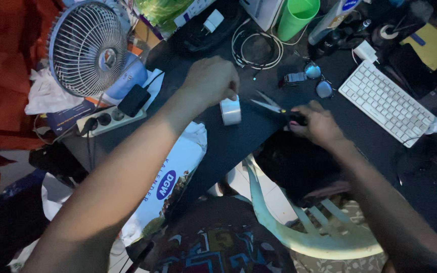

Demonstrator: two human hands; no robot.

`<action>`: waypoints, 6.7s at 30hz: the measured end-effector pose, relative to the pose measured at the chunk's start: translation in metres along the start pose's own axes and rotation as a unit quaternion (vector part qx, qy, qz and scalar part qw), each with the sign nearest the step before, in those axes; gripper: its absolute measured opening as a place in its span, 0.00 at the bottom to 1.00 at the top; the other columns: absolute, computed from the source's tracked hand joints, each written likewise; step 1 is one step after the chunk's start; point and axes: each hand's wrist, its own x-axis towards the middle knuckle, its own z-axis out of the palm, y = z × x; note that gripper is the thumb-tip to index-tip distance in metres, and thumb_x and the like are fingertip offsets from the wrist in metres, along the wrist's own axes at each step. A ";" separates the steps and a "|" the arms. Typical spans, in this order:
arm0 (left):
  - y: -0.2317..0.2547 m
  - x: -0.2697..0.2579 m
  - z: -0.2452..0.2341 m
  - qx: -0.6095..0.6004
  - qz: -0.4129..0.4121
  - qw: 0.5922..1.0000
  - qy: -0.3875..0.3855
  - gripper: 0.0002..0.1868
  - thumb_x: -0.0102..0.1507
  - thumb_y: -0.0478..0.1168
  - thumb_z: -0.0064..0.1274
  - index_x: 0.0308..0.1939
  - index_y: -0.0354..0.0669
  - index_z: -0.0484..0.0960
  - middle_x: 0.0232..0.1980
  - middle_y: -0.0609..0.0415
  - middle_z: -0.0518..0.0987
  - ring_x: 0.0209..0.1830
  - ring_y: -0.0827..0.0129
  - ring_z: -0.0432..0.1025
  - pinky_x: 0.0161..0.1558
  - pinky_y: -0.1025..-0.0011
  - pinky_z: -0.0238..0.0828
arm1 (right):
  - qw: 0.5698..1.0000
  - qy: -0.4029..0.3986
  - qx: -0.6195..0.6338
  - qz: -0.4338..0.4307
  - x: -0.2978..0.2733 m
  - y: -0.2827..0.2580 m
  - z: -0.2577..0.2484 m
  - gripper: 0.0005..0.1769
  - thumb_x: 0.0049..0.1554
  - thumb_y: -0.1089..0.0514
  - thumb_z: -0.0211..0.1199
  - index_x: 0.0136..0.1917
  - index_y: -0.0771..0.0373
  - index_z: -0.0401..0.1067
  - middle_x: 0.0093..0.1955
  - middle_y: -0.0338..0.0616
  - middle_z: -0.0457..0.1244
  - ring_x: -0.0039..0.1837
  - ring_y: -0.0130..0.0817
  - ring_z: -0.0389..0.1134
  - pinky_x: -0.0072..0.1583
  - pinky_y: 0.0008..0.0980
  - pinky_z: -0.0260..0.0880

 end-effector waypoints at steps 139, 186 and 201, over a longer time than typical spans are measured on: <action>-0.119 -0.141 0.146 -0.283 -0.252 0.918 0.118 0.18 0.75 0.47 0.36 0.51 0.38 0.77 0.37 0.43 0.83 0.38 0.54 0.82 0.40 0.58 0.74 | 0.953 0.097 0.265 -0.111 -0.005 -0.238 0.160 0.29 0.50 0.40 0.75 0.58 0.61 0.81 0.49 0.45 0.69 0.56 0.43 0.66 0.59 0.46 0.63; -0.126 -0.151 0.155 -0.186 -0.096 0.954 0.214 0.14 0.66 0.48 0.53 0.42 0.40 0.77 0.32 0.50 0.78 0.34 0.54 0.76 0.53 0.53 0.65 | 0.876 0.183 0.441 -0.063 0.038 -0.257 0.160 0.07 0.58 0.60 0.68 0.50 0.62 0.82 0.51 0.47 0.73 0.53 0.32 0.76 0.57 0.31 0.73; -0.122 -0.150 0.151 -0.181 -0.107 0.945 0.251 0.12 0.73 0.44 0.41 0.46 0.41 0.76 0.32 0.48 0.81 0.34 0.52 0.77 0.54 0.52 0.65 | 0.822 -0.070 0.562 0.062 0.035 -0.253 0.156 0.12 0.57 0.57 0.70 0.52 0.65 0.83 0.45 0.46 0.74 0.43 0.25 0.73 0.46 0.26 0.75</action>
